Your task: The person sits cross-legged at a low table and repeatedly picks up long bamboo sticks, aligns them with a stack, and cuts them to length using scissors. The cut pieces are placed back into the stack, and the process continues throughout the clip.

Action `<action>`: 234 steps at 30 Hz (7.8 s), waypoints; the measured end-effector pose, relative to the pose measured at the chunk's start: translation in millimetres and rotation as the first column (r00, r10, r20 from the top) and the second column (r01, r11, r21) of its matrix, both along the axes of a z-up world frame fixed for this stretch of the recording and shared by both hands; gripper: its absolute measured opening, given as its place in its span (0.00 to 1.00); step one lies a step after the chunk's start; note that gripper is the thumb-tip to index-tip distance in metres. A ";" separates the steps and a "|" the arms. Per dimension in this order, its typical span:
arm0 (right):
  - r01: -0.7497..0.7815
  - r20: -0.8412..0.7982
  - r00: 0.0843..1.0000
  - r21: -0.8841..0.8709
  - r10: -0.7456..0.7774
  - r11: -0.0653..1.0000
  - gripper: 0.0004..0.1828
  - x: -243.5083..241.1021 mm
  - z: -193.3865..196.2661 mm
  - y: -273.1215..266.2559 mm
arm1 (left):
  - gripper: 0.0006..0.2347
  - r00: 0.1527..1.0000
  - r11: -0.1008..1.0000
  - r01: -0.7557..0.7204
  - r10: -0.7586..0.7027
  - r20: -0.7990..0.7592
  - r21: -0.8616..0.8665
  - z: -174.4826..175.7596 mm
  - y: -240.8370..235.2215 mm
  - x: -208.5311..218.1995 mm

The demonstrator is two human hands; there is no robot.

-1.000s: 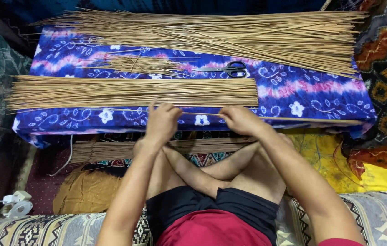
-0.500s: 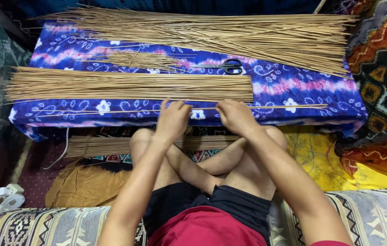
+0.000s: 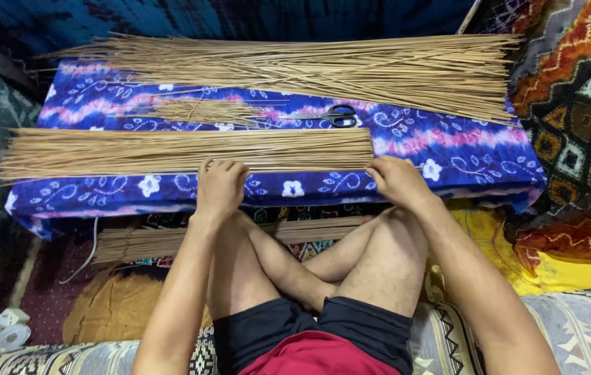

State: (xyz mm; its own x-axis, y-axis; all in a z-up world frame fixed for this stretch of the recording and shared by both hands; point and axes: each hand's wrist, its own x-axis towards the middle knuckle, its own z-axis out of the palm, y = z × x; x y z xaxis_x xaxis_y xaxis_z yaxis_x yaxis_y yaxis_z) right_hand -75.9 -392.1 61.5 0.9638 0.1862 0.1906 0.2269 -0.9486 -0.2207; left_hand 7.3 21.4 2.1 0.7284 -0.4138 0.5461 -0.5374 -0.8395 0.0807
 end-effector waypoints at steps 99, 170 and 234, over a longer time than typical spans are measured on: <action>0.089 0.061 0.967 0.832 -0.249 0.548 0.13 116.2 -96.2 -41.3 | 0.16 0.995 0.987 0.089 -0.083 0.054 -0.133 -25.3 -25.6 74.6; -0.040 0.400 0.916 -0.008 0.040 0.999 0.04 335.6 -57.6 73.2 | 0.17 0.997 0.964 0.078 -0.083 -0.007 -0.253 -15.1 -25.9 73.9; -0.299 0.188 0.938 0.023 0.290 0.954 0.10 26.1 -4.8 96.8 | 0.01 0.936 0.942 0.327 -0.311 0.167 -0.079 14.2 -101.0 -10.6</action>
State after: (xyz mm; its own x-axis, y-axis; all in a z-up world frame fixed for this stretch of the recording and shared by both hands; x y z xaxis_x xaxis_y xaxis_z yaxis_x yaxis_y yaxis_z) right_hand -49.8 -295.3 56.7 0.8157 0.4423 0.3728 0.5351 -0.8218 -0.1957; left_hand -3.3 -79.6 16.4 0.4738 -0.5461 0.6909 -0.7880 -0.6131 0.0558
